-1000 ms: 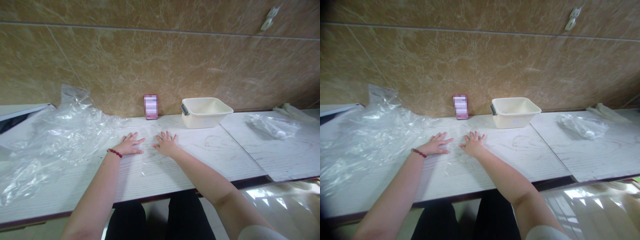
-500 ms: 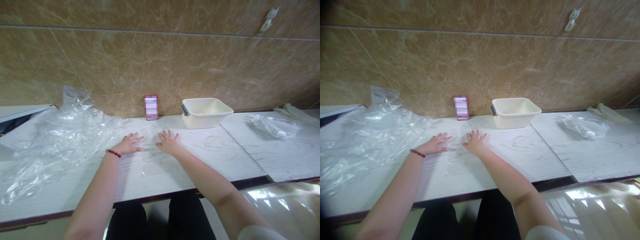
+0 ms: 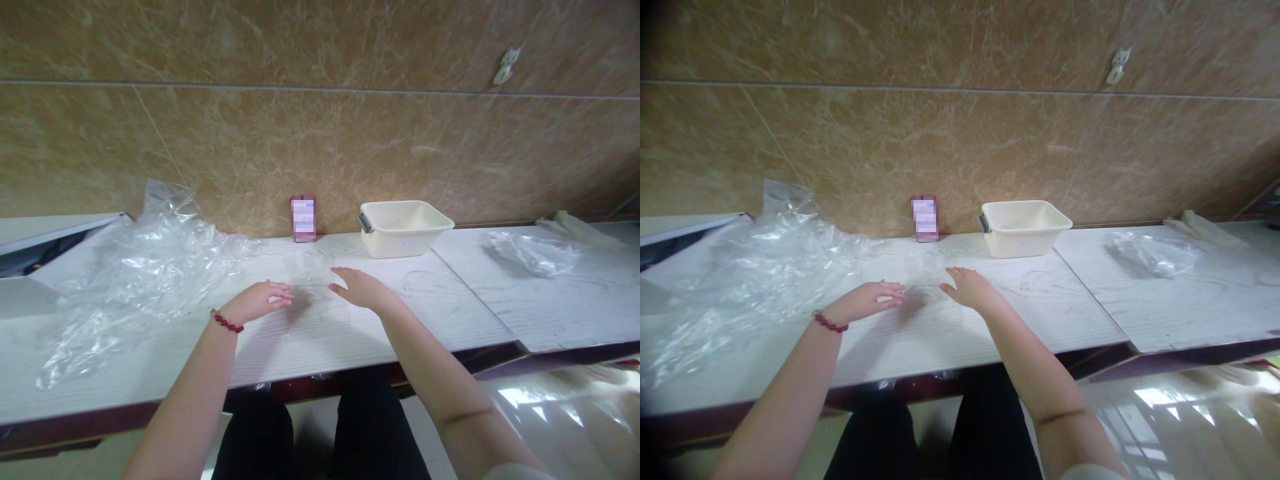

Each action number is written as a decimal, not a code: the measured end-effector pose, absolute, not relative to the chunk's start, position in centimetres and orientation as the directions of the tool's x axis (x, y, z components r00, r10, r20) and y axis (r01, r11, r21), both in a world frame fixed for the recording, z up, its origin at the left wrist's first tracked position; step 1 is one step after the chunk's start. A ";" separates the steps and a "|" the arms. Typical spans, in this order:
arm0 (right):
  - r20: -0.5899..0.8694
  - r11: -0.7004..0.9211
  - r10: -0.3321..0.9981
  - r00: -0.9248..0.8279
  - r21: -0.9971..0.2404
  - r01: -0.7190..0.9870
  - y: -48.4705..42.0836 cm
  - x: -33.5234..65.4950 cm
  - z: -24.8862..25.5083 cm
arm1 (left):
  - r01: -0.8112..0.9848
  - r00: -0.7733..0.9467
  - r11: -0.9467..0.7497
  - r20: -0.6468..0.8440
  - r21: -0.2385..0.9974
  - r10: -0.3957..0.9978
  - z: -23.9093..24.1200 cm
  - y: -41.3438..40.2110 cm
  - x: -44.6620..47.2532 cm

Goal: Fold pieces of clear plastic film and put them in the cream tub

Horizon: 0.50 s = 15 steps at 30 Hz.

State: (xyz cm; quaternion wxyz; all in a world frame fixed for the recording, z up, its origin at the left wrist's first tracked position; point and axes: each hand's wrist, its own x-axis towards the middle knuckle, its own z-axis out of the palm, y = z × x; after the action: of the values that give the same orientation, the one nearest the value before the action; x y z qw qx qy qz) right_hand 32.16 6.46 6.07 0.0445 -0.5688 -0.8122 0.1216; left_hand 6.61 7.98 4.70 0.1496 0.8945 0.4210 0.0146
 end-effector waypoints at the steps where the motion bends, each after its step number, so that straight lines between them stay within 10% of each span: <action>1: -0.060 0.383 0.911 -0.409 -0.251 0.889 5.3 32.5 5.9 | 0.729 0.669 -0.626 -0.093 0.276 0.738 4.5 6.7 6.9; 15: 0.072 0.533 0.842 -0.535 -0.265 0.803 -3.8 33.4 -0.3 | 0.743 0.660 -0.667 0.114 0.047 0.743 -1.0 -1.6 7.6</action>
State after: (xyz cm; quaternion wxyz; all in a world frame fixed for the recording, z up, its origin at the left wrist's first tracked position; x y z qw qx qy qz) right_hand 33.39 -3.84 -0.26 0.0956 -0.4726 -0.8703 0.1002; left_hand 7.60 -1.56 -1.05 -0.0018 0.9110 0.4078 0.0617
